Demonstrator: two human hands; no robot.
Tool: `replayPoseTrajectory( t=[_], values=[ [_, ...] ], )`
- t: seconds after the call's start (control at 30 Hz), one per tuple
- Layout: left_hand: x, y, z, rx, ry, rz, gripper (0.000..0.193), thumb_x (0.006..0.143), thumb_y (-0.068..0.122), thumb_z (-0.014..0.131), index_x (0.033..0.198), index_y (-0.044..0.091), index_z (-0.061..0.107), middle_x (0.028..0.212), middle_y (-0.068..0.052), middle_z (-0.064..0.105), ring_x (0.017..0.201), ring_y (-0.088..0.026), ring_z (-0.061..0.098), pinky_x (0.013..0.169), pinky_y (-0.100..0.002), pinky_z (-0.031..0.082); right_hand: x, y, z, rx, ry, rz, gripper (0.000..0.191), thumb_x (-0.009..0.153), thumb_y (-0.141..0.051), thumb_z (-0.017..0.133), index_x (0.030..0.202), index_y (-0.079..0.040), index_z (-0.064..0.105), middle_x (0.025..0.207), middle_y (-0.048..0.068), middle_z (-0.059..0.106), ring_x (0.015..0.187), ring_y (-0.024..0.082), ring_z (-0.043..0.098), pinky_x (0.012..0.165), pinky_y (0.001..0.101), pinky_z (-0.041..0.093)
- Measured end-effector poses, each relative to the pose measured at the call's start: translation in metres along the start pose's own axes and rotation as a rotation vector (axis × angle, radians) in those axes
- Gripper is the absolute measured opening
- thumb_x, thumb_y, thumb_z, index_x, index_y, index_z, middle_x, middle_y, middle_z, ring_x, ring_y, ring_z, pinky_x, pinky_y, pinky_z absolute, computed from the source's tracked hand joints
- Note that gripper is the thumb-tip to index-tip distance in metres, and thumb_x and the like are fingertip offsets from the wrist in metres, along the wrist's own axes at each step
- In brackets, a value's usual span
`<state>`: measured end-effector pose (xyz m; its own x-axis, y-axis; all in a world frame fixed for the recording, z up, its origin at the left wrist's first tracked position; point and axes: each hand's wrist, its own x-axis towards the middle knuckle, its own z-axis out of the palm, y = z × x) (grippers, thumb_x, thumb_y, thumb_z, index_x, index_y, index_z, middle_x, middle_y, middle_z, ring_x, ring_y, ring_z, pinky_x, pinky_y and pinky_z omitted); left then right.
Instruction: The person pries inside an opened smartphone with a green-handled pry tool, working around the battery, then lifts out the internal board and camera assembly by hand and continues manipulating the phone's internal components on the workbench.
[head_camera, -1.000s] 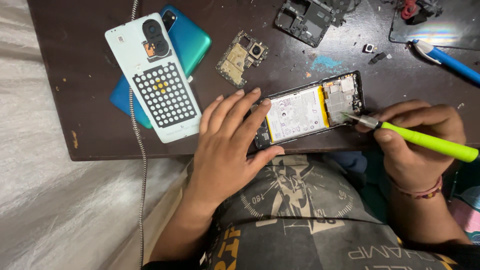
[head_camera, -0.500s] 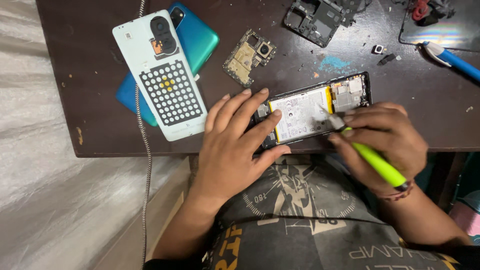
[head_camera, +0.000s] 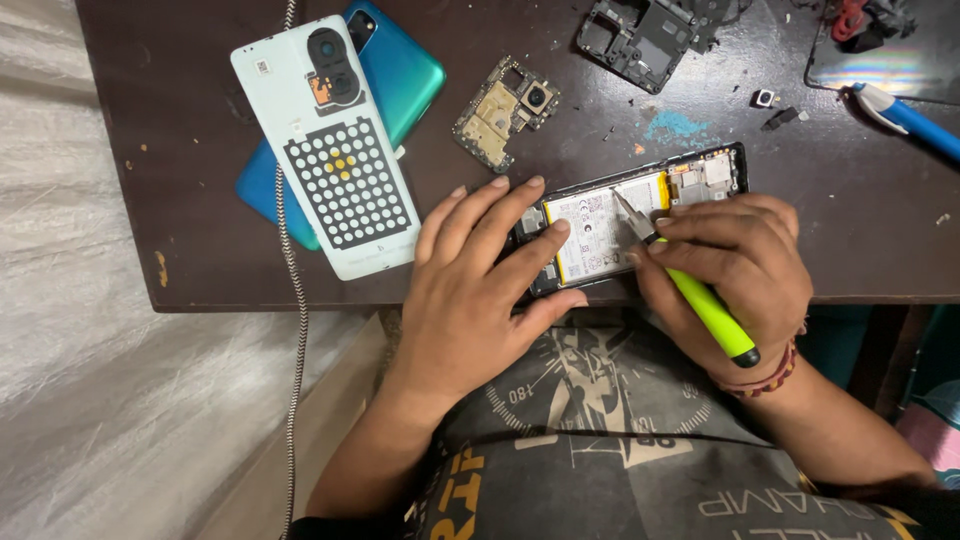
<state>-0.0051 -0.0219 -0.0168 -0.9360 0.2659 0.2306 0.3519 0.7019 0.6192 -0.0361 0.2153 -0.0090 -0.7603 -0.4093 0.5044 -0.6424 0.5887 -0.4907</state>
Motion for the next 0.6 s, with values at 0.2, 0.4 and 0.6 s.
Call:
replayPoseTrajectory(
  t=[0.2, 0.4, 0.6],
  values=[
    [0.008, 0.002, -0.002, 0.002, 0.004, 0.039, 0.054, 0.087, 0.046, 0.081, 0.125, 0.010, 0.069, 0.143, -0.013, 0.055, 0.137, -0.036, 0.049, 0.121, -0.055, 0.033, -0.013, 0.009, 0.001, 0.271, 0.115, 0.234, 0.023, 0.092, 0.003, 0.082, 0.099, -0.003, 0.061, 0.107, 0.013, 0.067, 0.101, 0.024, 0.071, 0.092, 0.0335, 0.057],
    [0.031, 0.008, 0.010, 0.040, 0.065, 0.121, 0.033, 0.097, 0.034, 0.077, 0.120, 0.011, 0.072, 0.125, -0.010, 0.058, 0.125, -0.031, 0.054, 0.112, -0.049, 0.041, -0.026, 0.015, -0.003, 0.377, 0.155, 0.347, 0.021, 0.097, 0.003, 0.079, 0.104, -0.004, 0.060, 0.109, 0.012, 0.067, 0.102, 0.019, 0.069, 0.094, 0.0291, 0.058],
    [0.042, 0.008, 0.015, 0.078, 0.089, 0.166, 0.024, 0.096, 0.017, 0.074, 0.120, 0.013, 0.075, 0.115, -0.008, 0.058, 0.112, -0.028, 0.056, 0.104, -0.046, 0.044, -0.027, 0.017, -0.003, 0.387, 0.159, 0.358, 0.022, 0.095, 0.003, 0.079, 0.103, -0.003, 0.060, 0.111, 0.012, 0.067, 0.102, 0.019, 0.068, 0.094, 0.0291, 0.057]
  ],
)
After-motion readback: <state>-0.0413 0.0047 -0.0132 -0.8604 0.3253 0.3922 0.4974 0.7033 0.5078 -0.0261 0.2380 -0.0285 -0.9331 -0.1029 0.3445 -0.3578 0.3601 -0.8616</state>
